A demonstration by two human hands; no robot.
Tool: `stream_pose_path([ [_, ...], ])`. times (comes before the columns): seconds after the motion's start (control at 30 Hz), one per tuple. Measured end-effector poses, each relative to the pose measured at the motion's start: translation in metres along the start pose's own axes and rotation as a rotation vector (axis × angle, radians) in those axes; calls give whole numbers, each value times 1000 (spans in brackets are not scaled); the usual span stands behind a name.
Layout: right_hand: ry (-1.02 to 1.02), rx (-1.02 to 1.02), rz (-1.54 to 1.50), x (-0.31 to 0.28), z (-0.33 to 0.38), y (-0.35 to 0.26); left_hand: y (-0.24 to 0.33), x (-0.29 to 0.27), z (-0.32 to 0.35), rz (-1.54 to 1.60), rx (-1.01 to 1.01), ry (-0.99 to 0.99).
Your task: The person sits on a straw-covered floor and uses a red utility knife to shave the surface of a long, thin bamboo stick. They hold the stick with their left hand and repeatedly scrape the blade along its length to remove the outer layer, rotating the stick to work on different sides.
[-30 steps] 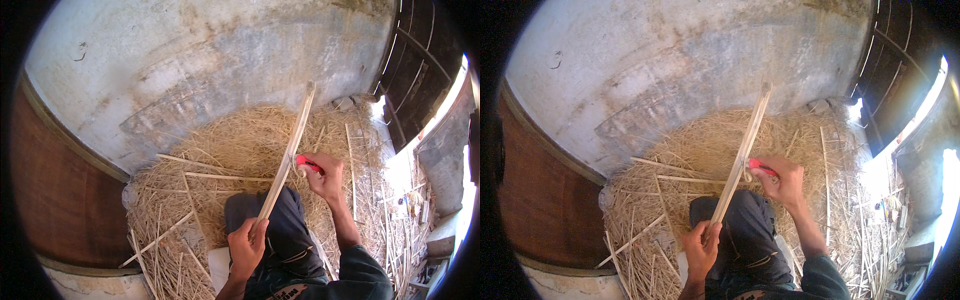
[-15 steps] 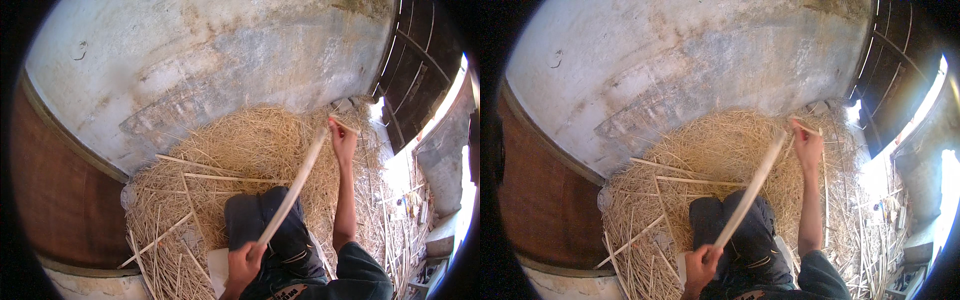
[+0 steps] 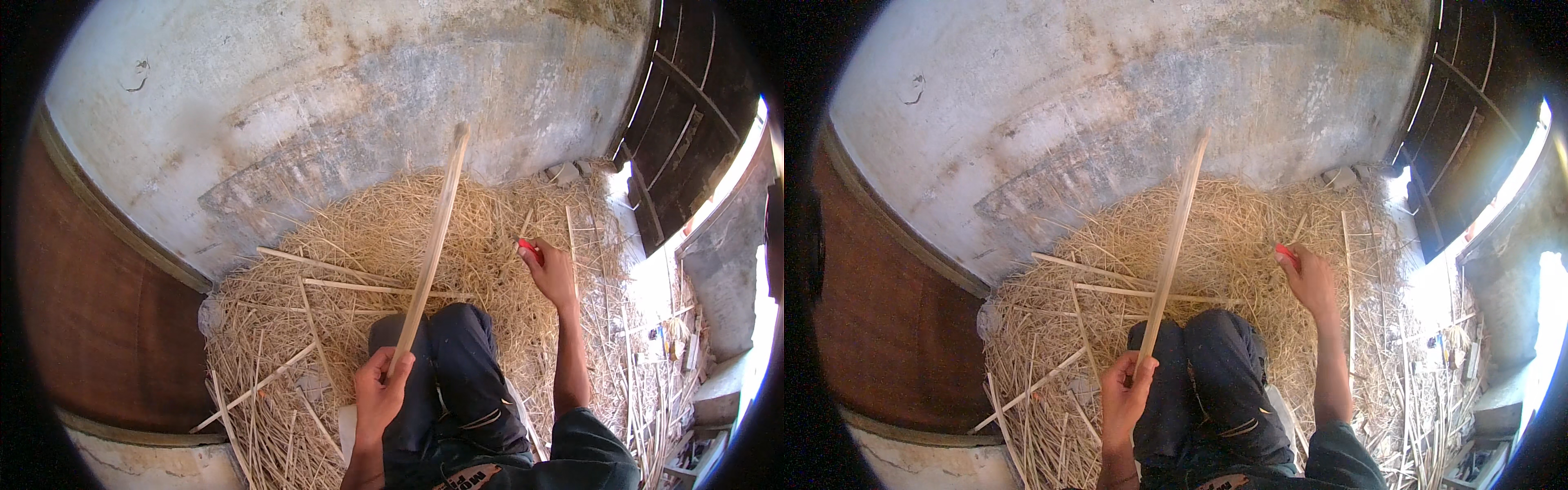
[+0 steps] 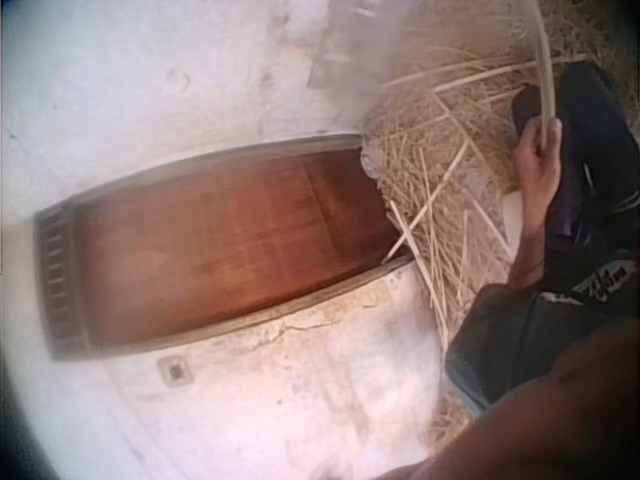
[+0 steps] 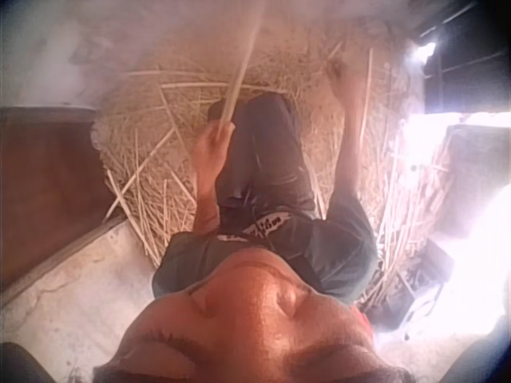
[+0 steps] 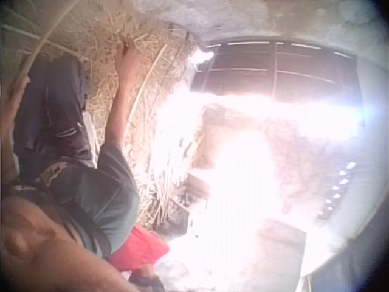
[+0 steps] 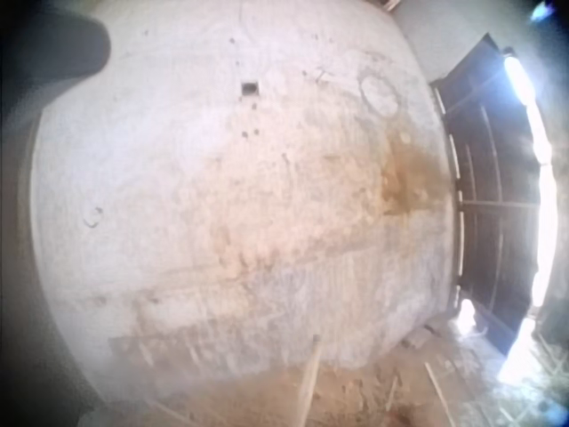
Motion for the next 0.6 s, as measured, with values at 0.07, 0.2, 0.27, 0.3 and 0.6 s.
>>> stream_pose_path([
  [0.07,41,-28,-205,-4,13,-21,10,9,-1,36,17,-13],
  [0.2,50,-194,-474,-5,52,-64,19,25,-2,97,60,-39],
  [0.27,2,-294,-523,-4,67,-76,22,29,-3,112,77,-77],
  [0.3,12,-380,-522,-4,71,-81,23,30,-4,117,77,-88],
  [0.6,2,-639,-543,1,88,-112,43,39,0,22,130,-116],
])
Point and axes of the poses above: each hand's wrist, its own z-axis away from the middle knuckle, its own x-axis out of the palm, y = z × x, the point moved 2 cm from there along -z, towards the middle knuckle, and after that the axes turned 5 degrees about y, right-handed, at the moved point
